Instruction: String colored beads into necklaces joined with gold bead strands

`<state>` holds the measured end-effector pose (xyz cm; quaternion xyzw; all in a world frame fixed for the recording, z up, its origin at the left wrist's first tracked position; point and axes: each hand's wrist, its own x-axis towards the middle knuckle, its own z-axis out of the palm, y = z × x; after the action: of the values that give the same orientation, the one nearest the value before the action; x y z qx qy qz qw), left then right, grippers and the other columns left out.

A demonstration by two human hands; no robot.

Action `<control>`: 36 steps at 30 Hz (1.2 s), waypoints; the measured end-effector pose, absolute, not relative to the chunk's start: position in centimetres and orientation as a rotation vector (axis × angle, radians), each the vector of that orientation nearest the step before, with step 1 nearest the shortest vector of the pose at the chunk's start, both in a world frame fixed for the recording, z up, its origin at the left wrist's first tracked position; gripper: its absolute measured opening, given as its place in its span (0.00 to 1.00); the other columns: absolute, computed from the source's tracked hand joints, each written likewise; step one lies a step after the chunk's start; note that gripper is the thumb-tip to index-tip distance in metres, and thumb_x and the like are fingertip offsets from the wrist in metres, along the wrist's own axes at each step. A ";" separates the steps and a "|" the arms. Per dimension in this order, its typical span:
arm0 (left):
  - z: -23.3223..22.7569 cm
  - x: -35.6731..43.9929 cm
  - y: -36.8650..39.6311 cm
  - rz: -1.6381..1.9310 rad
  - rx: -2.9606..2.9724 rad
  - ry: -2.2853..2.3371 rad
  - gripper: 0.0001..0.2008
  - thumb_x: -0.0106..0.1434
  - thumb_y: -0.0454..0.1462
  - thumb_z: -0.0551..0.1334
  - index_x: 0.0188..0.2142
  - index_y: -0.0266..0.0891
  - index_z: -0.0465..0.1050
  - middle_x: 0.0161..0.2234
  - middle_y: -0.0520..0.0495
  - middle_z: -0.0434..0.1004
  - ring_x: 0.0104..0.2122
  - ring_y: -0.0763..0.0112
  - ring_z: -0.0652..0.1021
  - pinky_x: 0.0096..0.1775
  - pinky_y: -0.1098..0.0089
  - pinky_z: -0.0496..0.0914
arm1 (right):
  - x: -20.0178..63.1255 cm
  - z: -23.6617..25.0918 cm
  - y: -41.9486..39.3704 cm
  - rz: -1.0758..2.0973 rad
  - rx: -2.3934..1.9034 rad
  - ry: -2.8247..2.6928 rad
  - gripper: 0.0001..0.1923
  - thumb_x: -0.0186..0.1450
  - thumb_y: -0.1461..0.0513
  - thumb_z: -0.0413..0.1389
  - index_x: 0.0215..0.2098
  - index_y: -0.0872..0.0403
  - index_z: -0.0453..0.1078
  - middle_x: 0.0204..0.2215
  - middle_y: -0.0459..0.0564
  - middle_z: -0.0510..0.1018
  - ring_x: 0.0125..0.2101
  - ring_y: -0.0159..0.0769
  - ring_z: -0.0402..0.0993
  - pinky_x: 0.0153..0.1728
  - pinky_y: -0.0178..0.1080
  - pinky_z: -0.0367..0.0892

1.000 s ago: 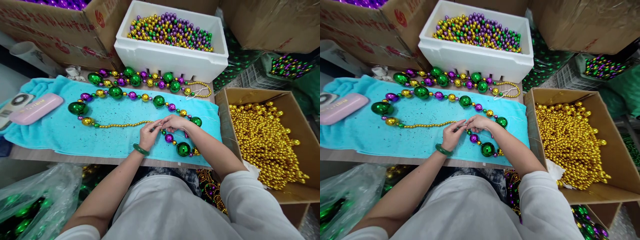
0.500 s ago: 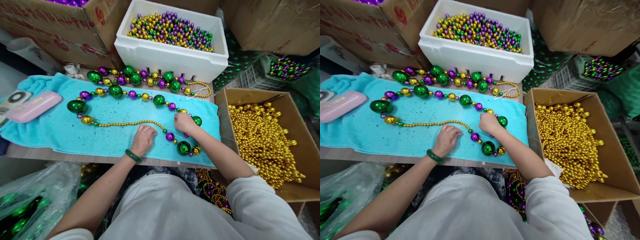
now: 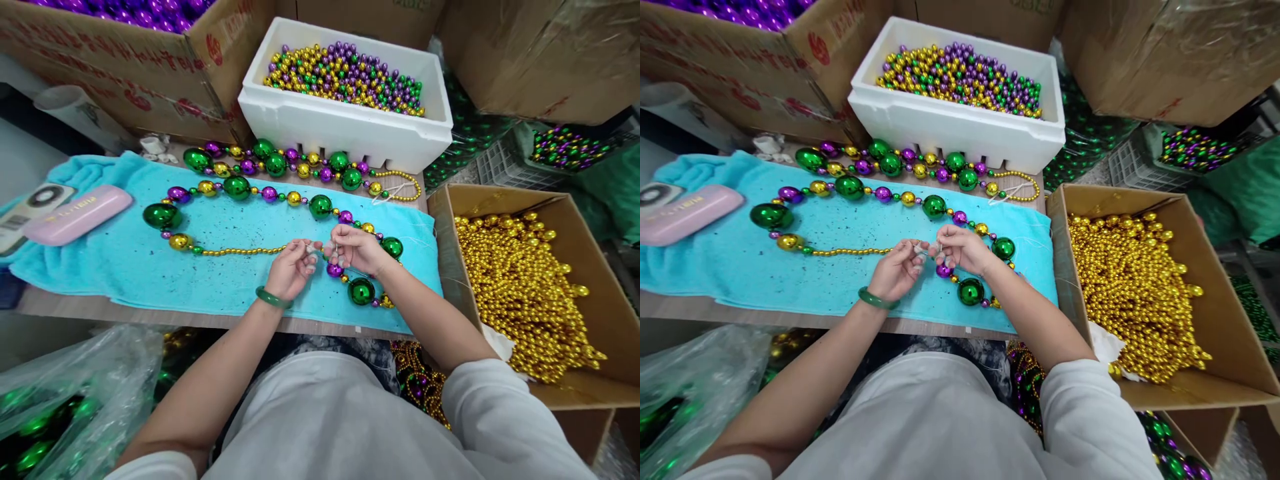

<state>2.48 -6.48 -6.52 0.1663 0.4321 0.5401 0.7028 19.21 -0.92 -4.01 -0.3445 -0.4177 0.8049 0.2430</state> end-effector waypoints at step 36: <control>6.8 -0.6 -7.4 0.934 1.399 1.367 0.13 0.45 0.47 0.71 0.26 0.42 0.78 0.32 0.49 0.79 0.30 0.65 0.74 0.24 0.69 0.68 | 25.8 10.0 -4.2 0.783 -1.397 -1.797 0.06 0.63 0.64 0.52 0.38 0.57 0.67 0.34 0.45 0.71 0.36 0.29 0.69 0.35 0.30 0.63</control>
<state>-0.62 -7.40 6.83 0.5704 0.5575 0.3810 0.4678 25.85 -4.18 9.95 -0.5418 -0.6968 0.3036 0.3589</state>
